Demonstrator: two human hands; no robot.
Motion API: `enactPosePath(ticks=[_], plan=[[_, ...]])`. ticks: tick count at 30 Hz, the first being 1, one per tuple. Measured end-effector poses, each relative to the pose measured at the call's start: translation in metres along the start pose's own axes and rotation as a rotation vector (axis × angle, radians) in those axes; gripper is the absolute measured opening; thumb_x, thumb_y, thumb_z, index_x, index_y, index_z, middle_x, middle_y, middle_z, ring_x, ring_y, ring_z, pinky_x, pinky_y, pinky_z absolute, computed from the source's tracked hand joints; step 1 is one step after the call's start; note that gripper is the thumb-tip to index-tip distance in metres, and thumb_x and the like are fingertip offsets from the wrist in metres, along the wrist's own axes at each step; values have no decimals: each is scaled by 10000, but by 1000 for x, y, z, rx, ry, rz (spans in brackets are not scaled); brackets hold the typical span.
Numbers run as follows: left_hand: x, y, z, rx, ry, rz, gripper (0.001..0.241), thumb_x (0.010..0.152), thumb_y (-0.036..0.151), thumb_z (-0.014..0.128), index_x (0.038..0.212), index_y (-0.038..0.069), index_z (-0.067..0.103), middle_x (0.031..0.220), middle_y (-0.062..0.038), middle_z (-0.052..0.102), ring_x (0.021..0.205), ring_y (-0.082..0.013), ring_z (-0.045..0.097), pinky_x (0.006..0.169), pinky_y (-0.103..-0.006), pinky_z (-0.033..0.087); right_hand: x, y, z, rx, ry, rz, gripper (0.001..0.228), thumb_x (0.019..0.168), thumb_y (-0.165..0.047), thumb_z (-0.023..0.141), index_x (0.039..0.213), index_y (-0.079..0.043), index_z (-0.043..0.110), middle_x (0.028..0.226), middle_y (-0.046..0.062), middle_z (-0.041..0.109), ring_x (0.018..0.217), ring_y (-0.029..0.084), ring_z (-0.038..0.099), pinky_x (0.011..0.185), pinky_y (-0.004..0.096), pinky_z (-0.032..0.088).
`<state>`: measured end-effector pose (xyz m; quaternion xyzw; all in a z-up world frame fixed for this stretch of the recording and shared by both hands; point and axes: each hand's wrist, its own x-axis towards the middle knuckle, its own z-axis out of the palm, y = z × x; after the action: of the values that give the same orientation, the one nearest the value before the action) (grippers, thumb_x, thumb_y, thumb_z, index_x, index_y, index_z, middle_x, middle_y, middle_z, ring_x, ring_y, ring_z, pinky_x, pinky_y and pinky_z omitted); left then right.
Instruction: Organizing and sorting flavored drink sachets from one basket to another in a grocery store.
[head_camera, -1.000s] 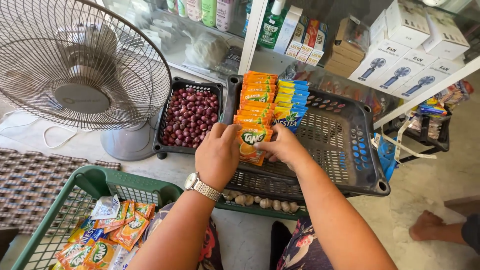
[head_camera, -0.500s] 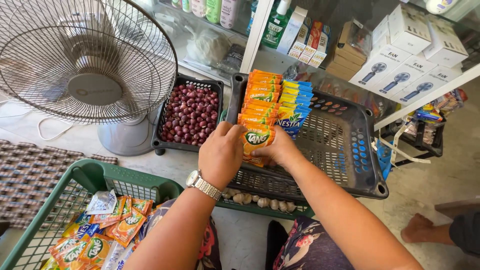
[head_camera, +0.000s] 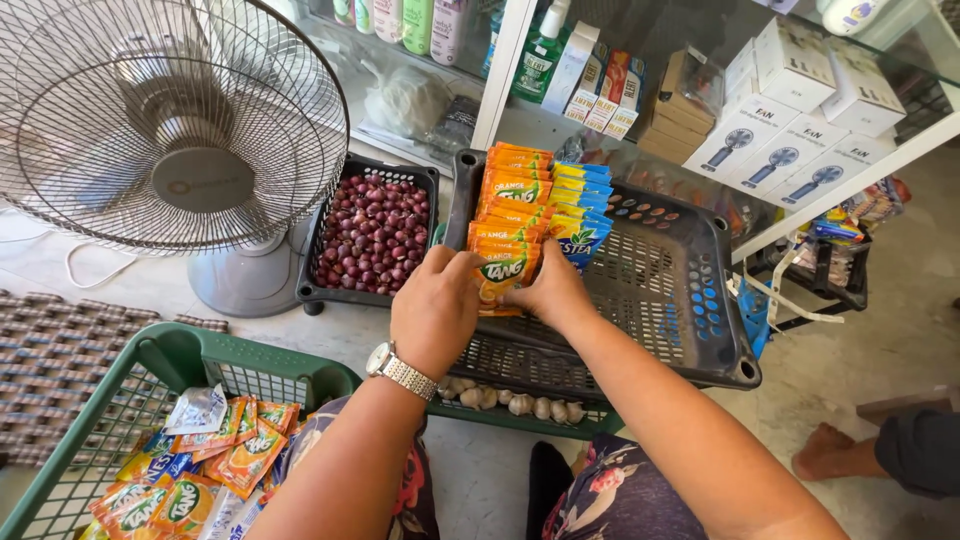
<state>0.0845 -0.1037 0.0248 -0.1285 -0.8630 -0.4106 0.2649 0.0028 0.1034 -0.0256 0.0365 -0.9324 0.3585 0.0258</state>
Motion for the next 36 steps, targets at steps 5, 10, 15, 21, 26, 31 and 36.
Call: enactPosePath(ticks=[5,10,15,21,26,31,36], plan=[[-2,-1,-3,-24,3,-6,187,894,93,652,1074,125,690,974,-101,639,830,-347,661,667,-449,532,-3,-6,-2,470,-177,52,854,577,-86,920,1288,-66,448,1214,97,689,1061,251,700,821,403,571],[1,-2,-1,-47,15,7,197,897,76,637,1075,137,694,970,-101,641,812,-347,662,669,-443,540,0,-2,-3,588,-228,327,683,651,-45,890,1159,-50,434,1083,93,679,900,194,749,665,353,641],[2,-3,-4,-38,0,-2,202,885,76,641,1072,132,691,969,-106,641,807,-347,663,665,-448,537,0,3,-3,545,-129,308,700,691,-52,889,1197,-17,407,998,114,673,826,209,717,633,356,616],[3,-6,-5,-65,-22,-2,212,885,75,650,1085,132,692,962,-103,643,808,-345,665,666,-449,537,-5,-18,-9,659,-102,217,978,671,-32,830,1480,-102,285,927,96,662,781,180,688,650,336,599],[3,-5,-4,-35,-31,-4,192,883,84,658,1064,135,693,932,-101,634,808,-340,665,662,-449,533,1,10,1,563,-103,38,1024,722,-35,848,1549,-92,247,975,90,639,865,160,655,745,305,576],[7,-9,-11,-17,-15,-33,194,877,92,664,1064,138,696,946,-97,638,820,-343,662,672,-452,530,1,12,-5,519,-128,38,954,737,-53,846,1527,-90,312,958,91,647,844,178,648,729,321,571],[-13,-49,-44,-168,72,-209,196,917,116,687,1112,133,709,972,-99,630,847,-315,680,729,-411,556,-17,1,-31,545,-61,73,877,801,-75,811,1537,-89,334,1055,87,592,867,188,652,698,338,604]])
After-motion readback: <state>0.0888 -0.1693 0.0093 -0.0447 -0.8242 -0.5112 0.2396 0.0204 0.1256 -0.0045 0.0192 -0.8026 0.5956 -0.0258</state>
